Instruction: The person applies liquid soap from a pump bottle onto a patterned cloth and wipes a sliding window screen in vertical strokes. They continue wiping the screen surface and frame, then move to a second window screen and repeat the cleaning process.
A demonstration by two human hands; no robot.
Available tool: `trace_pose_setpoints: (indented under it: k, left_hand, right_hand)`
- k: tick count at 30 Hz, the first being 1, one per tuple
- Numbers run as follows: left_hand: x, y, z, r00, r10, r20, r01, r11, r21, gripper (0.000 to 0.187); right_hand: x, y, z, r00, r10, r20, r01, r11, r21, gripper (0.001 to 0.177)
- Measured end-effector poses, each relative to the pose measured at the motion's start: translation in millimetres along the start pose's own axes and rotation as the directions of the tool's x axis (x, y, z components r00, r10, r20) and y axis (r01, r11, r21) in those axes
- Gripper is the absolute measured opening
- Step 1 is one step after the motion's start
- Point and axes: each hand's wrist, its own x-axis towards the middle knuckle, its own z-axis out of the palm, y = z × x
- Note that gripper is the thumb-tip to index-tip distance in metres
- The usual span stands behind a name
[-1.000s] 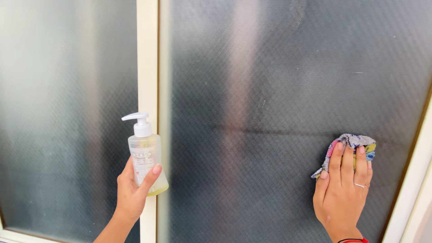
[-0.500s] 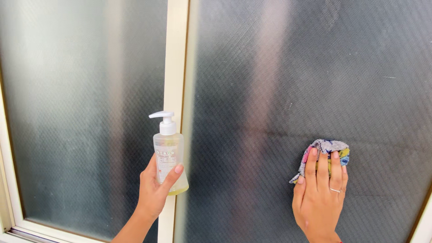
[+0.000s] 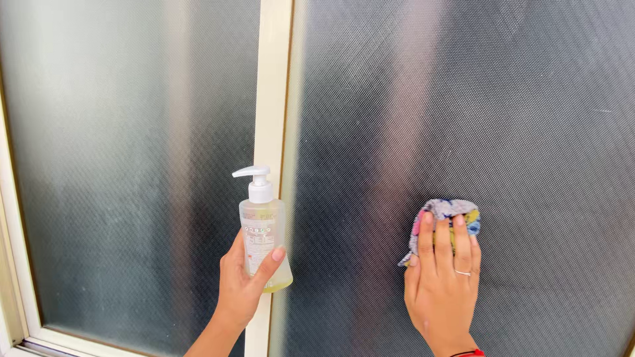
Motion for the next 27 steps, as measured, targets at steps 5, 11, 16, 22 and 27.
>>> trace_pose_setpoints:
  k: [5, 11, 16, 22, 27]
  left_hand:
    - [0, -1, -1, 1.000, 0.007, 0.015, -0.006, 0.999, -0.037, 0.052]
    - [0, -1, -1, 0.999, 0.033, 0.002, -0.033, 0.999, 0.014, 0.050]
    - [0, -1, 1, 0.999, 0.043, 0.008, -0.043, 0.999, -0.023, 0.050]
    - [-2, -1, 2, 0.998, 0.060, 0.004, -0.060, 0.996, -0.060, 0.048]
    - [-2, -1, 4, 1.000, 0.025, -0.009, -0.026, 0.995, -0.094, 0.049]
  right_hand:
    - [7, -26, 7, 1.000, -0.018, 0.019, 0.018, 1.000, 0.015, 0.056]
    - [17, -60, 12, 0.993, -0.047, 0.108, 0.043, 0.998, 0.038, 0.060]
    - [23, -84, 16, 0.989, -0.100, 0.109, 0.092, 0.993, 0.071, 0.061]
    - [25, -108, 23, 0.986, -0.119, 0.116, 0.107, 0.989, 0.100, 0.063]
    - [26, -123, 31, 0.973, -0.217, 0.085, 0.201, 0.966, 0.161, 0.059]
